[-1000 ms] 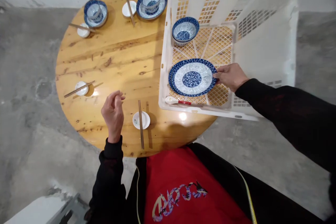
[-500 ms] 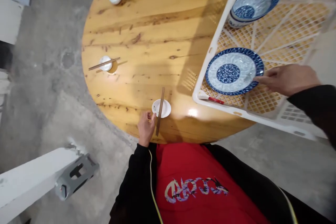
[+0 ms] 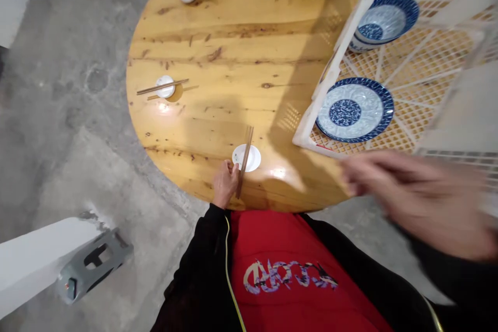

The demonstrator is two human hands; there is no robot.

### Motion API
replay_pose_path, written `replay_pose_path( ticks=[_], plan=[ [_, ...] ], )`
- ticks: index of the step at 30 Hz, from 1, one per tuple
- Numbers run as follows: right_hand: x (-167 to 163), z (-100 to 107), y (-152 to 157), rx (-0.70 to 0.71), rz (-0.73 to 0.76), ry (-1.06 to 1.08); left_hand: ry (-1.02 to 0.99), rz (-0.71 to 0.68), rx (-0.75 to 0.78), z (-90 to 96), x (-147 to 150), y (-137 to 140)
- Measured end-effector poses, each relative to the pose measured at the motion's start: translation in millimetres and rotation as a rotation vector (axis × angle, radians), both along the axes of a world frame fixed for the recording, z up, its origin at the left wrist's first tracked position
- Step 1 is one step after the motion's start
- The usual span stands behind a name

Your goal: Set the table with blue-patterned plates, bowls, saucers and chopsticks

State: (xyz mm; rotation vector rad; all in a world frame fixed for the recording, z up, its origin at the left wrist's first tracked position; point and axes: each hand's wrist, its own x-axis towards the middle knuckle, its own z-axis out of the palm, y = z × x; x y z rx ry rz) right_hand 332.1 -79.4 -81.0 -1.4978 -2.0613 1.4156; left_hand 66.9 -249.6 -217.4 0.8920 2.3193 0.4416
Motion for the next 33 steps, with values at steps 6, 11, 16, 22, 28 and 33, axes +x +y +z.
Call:
replay_pose_path(
  ticks=[6, 11, 16, 22, 28, 33],
  plan=[
    [-125, -87, -51, -0.004, 0.396, -0.400, -0.030, 0.024, 0.014, -6.9, -11, 3],
    [-165, -123, -57, 0.024, 0.420, -0.604, -0.227, 0.034, 0.097, -22.8, -25, 17],
    [-184, -123, -60, -0.013, 0.365, -0.471, -0.373, 0.094, 0.217, -39.9, -28, 28],
    [-184, -123, -46, -0.030, 0.295, -0.306, -0.533, 0.140, 0.256, -46.4, -32, 39],
    [-150, -72, -31, -0.227, 0.210, 0.083, -0.413, 0.055, 0.337, -16.3, -38, 50],
    [-89, -6, -7, -0.326, 0.060, 0.464, -0.284, -0.054, 0.379, 28.9, -47, 70]
  ],
)
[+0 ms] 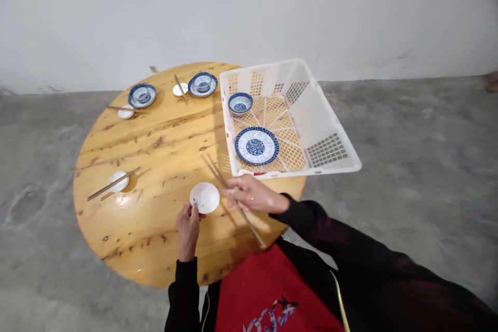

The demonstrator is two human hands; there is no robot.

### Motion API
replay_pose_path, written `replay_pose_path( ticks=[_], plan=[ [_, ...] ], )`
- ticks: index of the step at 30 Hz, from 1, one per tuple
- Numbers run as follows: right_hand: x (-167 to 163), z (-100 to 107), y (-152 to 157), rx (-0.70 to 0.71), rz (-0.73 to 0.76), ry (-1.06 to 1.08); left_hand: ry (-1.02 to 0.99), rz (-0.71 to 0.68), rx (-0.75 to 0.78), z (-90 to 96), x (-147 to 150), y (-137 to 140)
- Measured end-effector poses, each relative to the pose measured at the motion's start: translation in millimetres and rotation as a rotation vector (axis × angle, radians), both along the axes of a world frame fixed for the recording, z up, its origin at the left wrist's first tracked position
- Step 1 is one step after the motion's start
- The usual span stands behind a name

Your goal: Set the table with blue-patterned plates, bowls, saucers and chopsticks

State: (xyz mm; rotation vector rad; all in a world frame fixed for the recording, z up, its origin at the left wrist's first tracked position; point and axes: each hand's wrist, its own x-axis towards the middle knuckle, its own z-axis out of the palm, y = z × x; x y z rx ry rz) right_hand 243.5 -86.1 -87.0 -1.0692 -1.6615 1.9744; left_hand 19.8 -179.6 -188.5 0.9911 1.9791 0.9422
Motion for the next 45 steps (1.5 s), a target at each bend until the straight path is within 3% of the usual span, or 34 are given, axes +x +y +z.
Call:
replay_pose_path(
  ticks=[5, 8, 11, 15, 20, 26, 31, 39, 45],
  plan=[
    [82, 68, 44, 0.350, -0.291, -0.161, 0.133, -0.069, 0.086, 54.7, 8, 26],
    [125, 80, 79, 0.528, -0.478, -0.336, 0.123, -0.097, 0.144, 77.7, 21, 40],
    [156, 60, 114, 0.524, -0.565, -0.464, 0.080, -0.111, 0.173, 90.2, 37, 48],
    [176, 4, 156, 0.371, -0.555, -0.661, 0.074, -0.153, 0.189, 97.8, 60, 58],
    [184, -64, 187, 0.229, -0.383, -1.060, 0.068, -0.240, 0.188, 99.2, 86, 80],
    [188, -113, 192, 0.208, -0.185, -1.349, 0.012, -0.309, 0.139, 92.9, 116, 97],
    [186, -130, 193, 0.247, -0.127, -1.371, 0.019, -0.359, 0.100, 88.8, 132, 106],
    [188, -131, 208, 0.267, -0.117, -1.376, 0.042, -0.396, 0.095, 88.3, 141, 122],
    [188, -138, 212, 0.333, -0.179, -1.320, 0.313, -0.561, 0.044, 89.1, 146, 187]
  ],
)
